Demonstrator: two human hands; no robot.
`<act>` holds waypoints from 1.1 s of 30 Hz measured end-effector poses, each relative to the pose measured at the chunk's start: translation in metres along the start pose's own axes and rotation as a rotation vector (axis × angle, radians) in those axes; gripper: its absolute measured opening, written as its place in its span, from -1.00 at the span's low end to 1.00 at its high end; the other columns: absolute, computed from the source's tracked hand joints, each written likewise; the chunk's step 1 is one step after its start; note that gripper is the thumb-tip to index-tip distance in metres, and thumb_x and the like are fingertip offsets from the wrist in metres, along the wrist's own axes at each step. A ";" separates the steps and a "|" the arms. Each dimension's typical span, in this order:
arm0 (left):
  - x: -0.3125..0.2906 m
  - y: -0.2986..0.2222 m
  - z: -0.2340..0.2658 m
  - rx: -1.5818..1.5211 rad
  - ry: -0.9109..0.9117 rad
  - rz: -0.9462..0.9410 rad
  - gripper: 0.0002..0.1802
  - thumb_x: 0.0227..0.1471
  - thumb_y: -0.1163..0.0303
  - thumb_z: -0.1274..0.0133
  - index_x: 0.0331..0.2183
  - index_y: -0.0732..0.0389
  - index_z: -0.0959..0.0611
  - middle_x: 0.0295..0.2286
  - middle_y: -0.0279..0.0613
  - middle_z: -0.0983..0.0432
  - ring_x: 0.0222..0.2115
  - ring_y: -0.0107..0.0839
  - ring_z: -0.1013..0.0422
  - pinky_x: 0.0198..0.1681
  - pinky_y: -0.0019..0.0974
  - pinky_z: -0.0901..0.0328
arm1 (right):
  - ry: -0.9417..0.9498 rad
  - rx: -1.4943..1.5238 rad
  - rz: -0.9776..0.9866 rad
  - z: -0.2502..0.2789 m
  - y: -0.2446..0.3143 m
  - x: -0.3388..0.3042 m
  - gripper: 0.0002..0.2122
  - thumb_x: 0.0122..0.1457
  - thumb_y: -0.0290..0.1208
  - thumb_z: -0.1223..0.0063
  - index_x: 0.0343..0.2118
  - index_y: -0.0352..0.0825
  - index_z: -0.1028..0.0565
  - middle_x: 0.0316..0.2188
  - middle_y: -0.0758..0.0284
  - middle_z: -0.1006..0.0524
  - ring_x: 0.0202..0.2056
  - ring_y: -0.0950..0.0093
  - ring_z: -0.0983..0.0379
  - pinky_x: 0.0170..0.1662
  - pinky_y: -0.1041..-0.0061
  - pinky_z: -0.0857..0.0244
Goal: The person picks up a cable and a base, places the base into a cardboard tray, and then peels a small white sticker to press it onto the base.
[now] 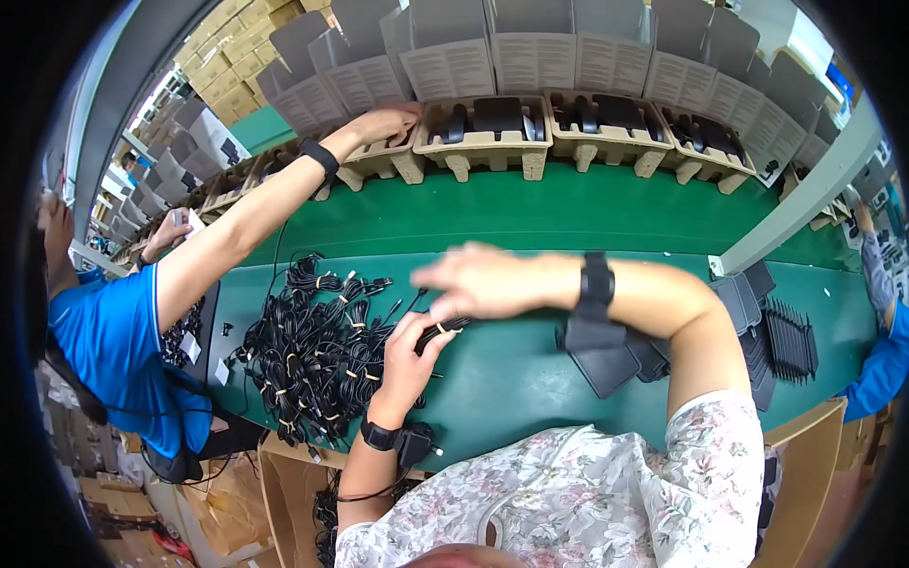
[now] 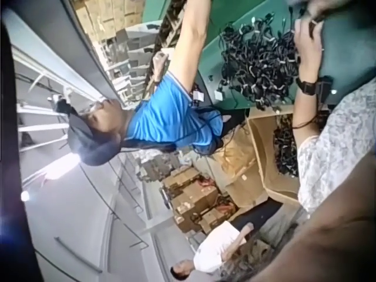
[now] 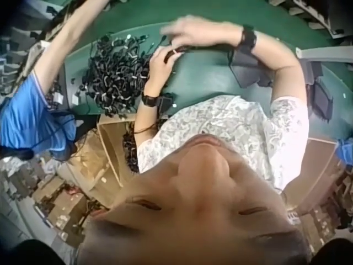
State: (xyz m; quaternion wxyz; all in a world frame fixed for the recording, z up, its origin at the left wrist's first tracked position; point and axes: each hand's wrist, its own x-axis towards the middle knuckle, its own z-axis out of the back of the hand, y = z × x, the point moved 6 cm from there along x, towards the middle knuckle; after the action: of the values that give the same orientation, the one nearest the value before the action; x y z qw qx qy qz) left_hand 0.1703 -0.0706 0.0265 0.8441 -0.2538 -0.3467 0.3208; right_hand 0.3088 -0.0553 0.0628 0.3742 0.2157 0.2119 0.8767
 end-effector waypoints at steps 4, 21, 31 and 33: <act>0.005 -0.015 0.009 -0.141 -0.025 0.105 -0.77 -0.03 0.44 -0.10 -0.27 0.28 -0.51 -0.43 -0.18 -0.46 -0.43 -0.38 -0.41 -0.37 -0.32 -0.33 | 0.003 0.145 -0.085 -0.006 0.031 -0.025 -0.59 0.19 -0.25 0.12 0.03 -0.36 -0.21 -0.37 0.11 -0.49 -0.33 0.20 -0.46 -0.26 0.32 -0.34; 0.004 0.004 -0.071 -1.219 0.098 0.675 -0.64 0.23 0.10 0.32 -0.16 0.18 -0.38 -0.50 -0.35 -0.39 -0.61 -0.59 -0.29 -0.67 -0.52 -0.10 | -0.457 -0.152 -0.145 -0.023 0.017 -0.052 -0.70 0.16 -0.33 0.07 -0.06 -0.30 -0.31 -0.10 0.12 -0.36 0.02 0.30 -0.26 0.15 0.27 -0.06; -0.002 0.017 -0.068 -1.089 0.557 0.643 -0.73 0.19 0.16 0.19 -0.30 0.18 -0.41 -0.61 -0.35 -0.32 -0.71 -0.60 -0.20 -0.73 -0.56 -0.01 | -0.143 -0.304 0.078 -0.011 0.020 -0.063 -0.53 0.06 -0.15 0.02 0.00 -0.32 -0.32 -0.19 0.18 -0.45 -0.08 0.29 -0.35 0.09 0.23 -0.09; -0.002 0.020 -0.069 -1.075 0.569 0.652 -0.76 0.19 0.20 0.16 -0.29 0.18 -0.40 -0.61 -0.33 -0.33 -0.71 -0.58 -0.20 -0.73 -0.55 -0.02 | 0.043 -0.274 -0.042 -0.021 0.014 -0.063 -0.58 0.05 -0.17 -0.02 -0.08 -0.34 -0.39 -0.30 0.22 -0.51 -0.19 0.30 -0.42 -0.04 0.27 -0.25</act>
State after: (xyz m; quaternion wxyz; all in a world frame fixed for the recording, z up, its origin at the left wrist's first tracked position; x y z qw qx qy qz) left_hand 0.2131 -0.0727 -0.0310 0.5197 -0.8027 -0.1289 0.2626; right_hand 0.3289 -0.1162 0.0391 0.4138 0.1394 0.1026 0.8937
